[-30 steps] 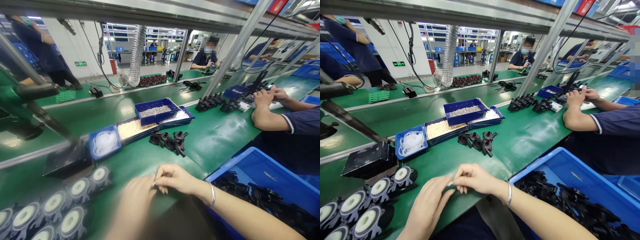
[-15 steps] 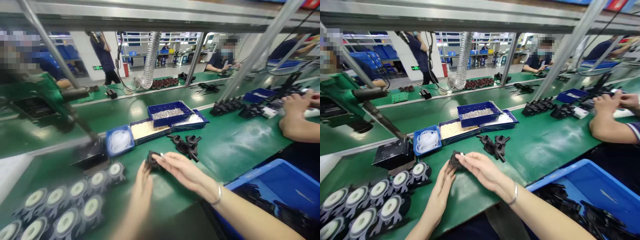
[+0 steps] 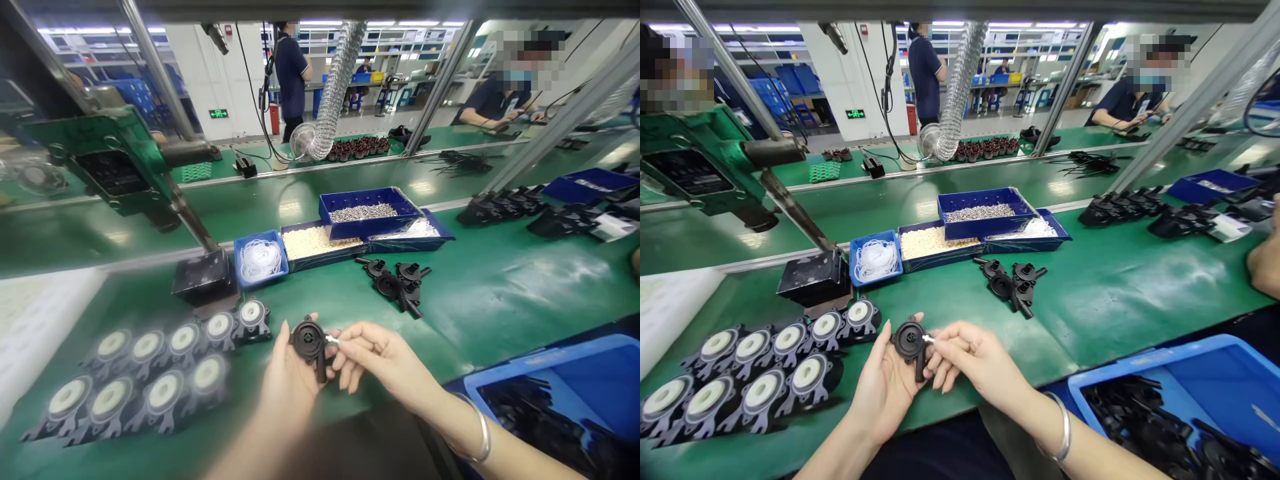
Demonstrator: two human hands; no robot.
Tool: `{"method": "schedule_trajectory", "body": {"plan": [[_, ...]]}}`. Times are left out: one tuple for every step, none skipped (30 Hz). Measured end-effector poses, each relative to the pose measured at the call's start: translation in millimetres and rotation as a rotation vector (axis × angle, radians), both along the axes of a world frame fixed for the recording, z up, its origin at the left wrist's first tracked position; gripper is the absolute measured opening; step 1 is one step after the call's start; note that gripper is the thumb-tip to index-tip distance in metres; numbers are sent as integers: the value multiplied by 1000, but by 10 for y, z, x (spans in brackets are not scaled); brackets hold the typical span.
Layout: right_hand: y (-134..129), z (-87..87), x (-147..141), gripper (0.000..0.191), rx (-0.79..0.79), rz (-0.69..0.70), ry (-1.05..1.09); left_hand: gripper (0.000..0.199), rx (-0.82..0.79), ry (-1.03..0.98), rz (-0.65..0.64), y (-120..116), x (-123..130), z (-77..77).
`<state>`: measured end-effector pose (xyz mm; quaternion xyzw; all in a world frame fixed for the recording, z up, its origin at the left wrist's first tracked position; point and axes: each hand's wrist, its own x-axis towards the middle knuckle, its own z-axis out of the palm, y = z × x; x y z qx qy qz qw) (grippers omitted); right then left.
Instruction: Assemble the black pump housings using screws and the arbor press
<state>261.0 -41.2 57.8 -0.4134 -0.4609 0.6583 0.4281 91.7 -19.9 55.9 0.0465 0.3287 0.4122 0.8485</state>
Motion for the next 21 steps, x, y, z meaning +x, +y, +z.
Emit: {"method": "schedule_trajectory", "body": {"plan": [[-16, -22, -16, 28, 37, 16, -68, 49, 8, 2, 5, -9, 3, 5], [-33, -42, -30, 28, 88, 23, -139, 49, 19, 7, 8, -18, 6, 7], [-48, -58, -42, 27, 151, 19, -212, 49, 34, 15, 7, -28, 11, 9], [-61, -69, -51, 25, 223, 7, -283, 49, 51, 24, 5, -37, 15, 8], [-73, -75, -58, 23, 301, -4, -349, 49, 65, 33, 2, -46, 20, 8], [-82, -78, -63, 20, 380, -15, -412, 48, 77, 42, 1, -56, 26, 6], [-89, -79, -68, 18, 460, -28, -473, 48, 88, 53, 0, -66, 32, 5], [-95, -80, -72, 17, 535, -41, -530, 48, 99, 64, 1, -76, 39, 4], [-99, -84, -77, 16, 604, -53, -578, 48, 111, 79, 3, -88, 45, 3], [-104, -90, -81, 15, 665, -65, -619, 48, 127, 97, 7, -99, 52, 1], [-109, -98, -85, 14, 722, -81, -659, 48, 144, 119, 11, -112, 58, -1], [-115, -106, -88, 14, 771, -102, -703, 49, 164, 145, 11, -124, 64, -6], [-124, -113, -91, 14, 813, -122, -750, 49, 186, 175, 10, -137, 69, -12], [-135, -116, -92, 14, 847, -136, -803, 50, 212, 211, 10, -149, 73, -20], [-148, -114, -93, 15, 879, -141, -856, 51, 243, 252, 9, -162, 77, -30], [-163, -108, -92, 15, 910, -142, -906, 52, 282, 300, 11, -174, 82, -41], [-178, -98, -91, 16, 941, -137, -951, 53, 328, 353, 11, -187, 87, -53], [-194, -89, -91, 17, 971, -129, -991, 53, 378, 414, 13, -200, 94, -65], [-208, -84, -90, 18, 998, -125, -1027, 53, 429, 485, 16, -214, 102, -77], [-219, -85, -91, 19, 1014, -125, -1055, 53, 478, 560, 15, -227, 111, -89], [-227, -96, -93, 19, 1016, -127, -1068, 52, 523, 636, 12, -241, 120, -100]]}}
